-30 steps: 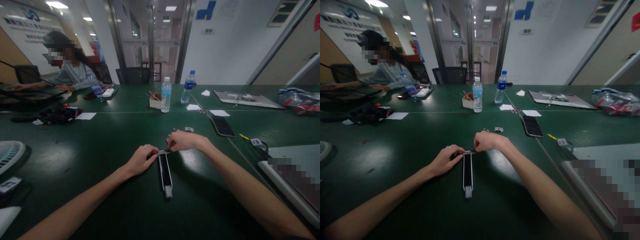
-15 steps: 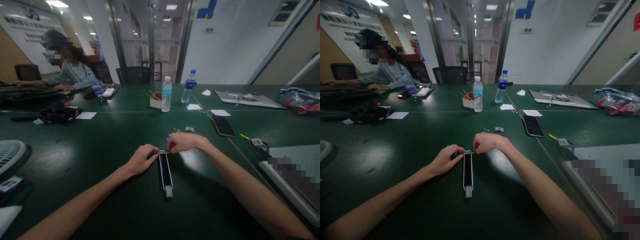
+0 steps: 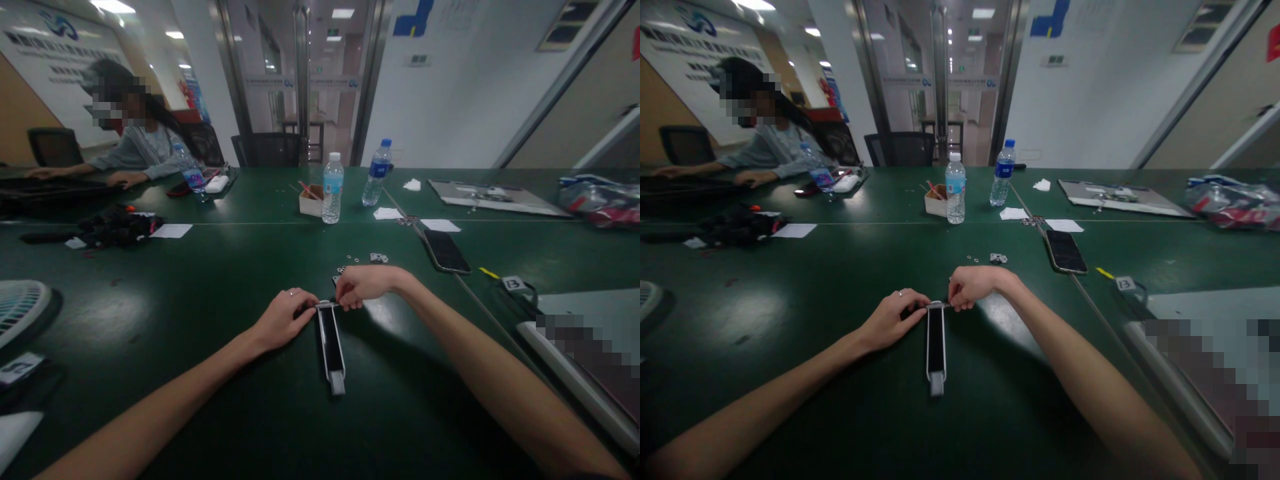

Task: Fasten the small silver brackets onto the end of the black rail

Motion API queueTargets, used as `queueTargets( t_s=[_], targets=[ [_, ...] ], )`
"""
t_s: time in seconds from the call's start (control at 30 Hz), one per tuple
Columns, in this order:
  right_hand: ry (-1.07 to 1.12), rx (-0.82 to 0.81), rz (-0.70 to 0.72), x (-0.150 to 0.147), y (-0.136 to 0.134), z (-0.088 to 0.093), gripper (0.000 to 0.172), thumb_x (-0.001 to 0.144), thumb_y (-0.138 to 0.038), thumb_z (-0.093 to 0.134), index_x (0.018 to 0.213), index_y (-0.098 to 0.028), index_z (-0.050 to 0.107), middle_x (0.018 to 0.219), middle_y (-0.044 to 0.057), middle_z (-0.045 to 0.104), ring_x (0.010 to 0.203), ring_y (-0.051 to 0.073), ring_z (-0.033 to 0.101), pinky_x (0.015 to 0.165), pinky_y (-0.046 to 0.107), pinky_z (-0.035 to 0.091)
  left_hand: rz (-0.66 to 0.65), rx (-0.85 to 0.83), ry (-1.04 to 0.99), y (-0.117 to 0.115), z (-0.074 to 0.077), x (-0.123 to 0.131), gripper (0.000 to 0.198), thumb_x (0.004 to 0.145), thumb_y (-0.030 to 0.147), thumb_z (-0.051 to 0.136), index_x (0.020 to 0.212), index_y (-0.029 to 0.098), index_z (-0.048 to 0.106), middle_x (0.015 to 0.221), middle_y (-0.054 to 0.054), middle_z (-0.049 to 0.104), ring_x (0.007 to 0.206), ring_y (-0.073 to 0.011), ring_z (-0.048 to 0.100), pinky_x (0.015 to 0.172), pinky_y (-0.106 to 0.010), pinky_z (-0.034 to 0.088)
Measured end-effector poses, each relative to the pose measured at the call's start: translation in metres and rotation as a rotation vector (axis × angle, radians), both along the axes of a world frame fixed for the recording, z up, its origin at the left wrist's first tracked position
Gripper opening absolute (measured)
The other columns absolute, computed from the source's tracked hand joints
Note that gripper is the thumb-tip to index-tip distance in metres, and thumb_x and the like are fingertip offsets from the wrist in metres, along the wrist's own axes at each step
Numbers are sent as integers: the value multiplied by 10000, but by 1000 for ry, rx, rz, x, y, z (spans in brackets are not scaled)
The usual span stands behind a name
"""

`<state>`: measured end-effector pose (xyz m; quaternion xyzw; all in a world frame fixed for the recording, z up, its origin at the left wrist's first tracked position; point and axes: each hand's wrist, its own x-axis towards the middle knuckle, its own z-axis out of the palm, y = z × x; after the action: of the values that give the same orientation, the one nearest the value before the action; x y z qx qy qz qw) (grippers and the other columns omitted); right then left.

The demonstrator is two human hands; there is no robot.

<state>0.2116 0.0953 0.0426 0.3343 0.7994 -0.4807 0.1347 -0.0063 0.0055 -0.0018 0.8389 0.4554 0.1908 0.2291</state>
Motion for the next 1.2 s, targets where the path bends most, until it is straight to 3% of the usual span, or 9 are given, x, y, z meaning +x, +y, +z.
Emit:
queueTargets(
  t_s=[0.17, 0.4, 0.53, 0.67, 0.8, 1.0, 1.2],
  targets=[
    [68, -41, 4, -2, -1, -4, 172, 817, -188, 567, 943, -83, 619, 765, 25, 629, 673, 113, 591, 628, 242, 488, -3, 10, -5, 0, -2, 0, 189, 919, 225, 479, 1043, 169, 610, 965, -45, 625, 859, -201, 566, 798, -358, 451],
    [65, -16, -27, -6, -4, -1, 349, 822, -192, 564, 1150, -87, 507, 856, 52, 642, 716, 125, 596, 639, 243, 482, -5, 16, -3, 0, -2, 0, 186, 915, 219, 483, 1033, 163, 616, 953, -48, 622, 852, -201, 565, 798, -356, 448],
    [30, 248, -64, 11, 4, 17, 276, 827, -241, 569, 1074, -120, 581, 835, 53, 658, 708, 146, 597, 623, 261, 470, -11, 25, -22, 1, -5, -2, 188, 920, 216, 486, 1054, 172, 609, 958, -41, 619, 853, -196, 559, 801, -357, 445],
    [-89, 564, -209, 33, 16, 28, 170, 825, -204, 554, 948, -144, 656, 923, 76, 683, 805, 187, 628, 713, 299, 480, -15, 5, -34, 1, -7, -3, 190, 922, 221, 494, 1072, 178, 603, 984, -36, 617, 868, -195, 560, 793, -354, 446],
    [-290, 698, -263, 43, 26, 15, 145, 804, -170, 572, 887, -164, 690, 936, 93, 694, 852, 221, 640, 732, 309, 480, -9, -10, -27, 2, -7, -4, 195, 925, 225, 493, 1083, 179, 597, 1006, -38, 616, 886, -195, 557, 785, -349, 450],
    [-349, 660, -244, 38, 35, -11, 194, 793, -245, 629, 964, -173, 683, 957, 95, 689, 841, 209, 643, 700, 277, 472, -5, -17, -18, 1, -5, -3, 192, 925, 216, 494, 1081, 172, 599, 1003, -41, 614, 877, -189, 557, 774, -339, 452],
    [-363, 610, -272, 39, 41, -20, 159, 769, -240, 640, 903, -177, 699, 898, 78, 697, 796, 192, 645, 674, 260, 463, -7, -10, -25, 1, -6, -3, 195, 924, 227, 494, 1079, 175, 600, 995, -40, 613, 871, -193, 554, 779, -347, 448]
  ],
)
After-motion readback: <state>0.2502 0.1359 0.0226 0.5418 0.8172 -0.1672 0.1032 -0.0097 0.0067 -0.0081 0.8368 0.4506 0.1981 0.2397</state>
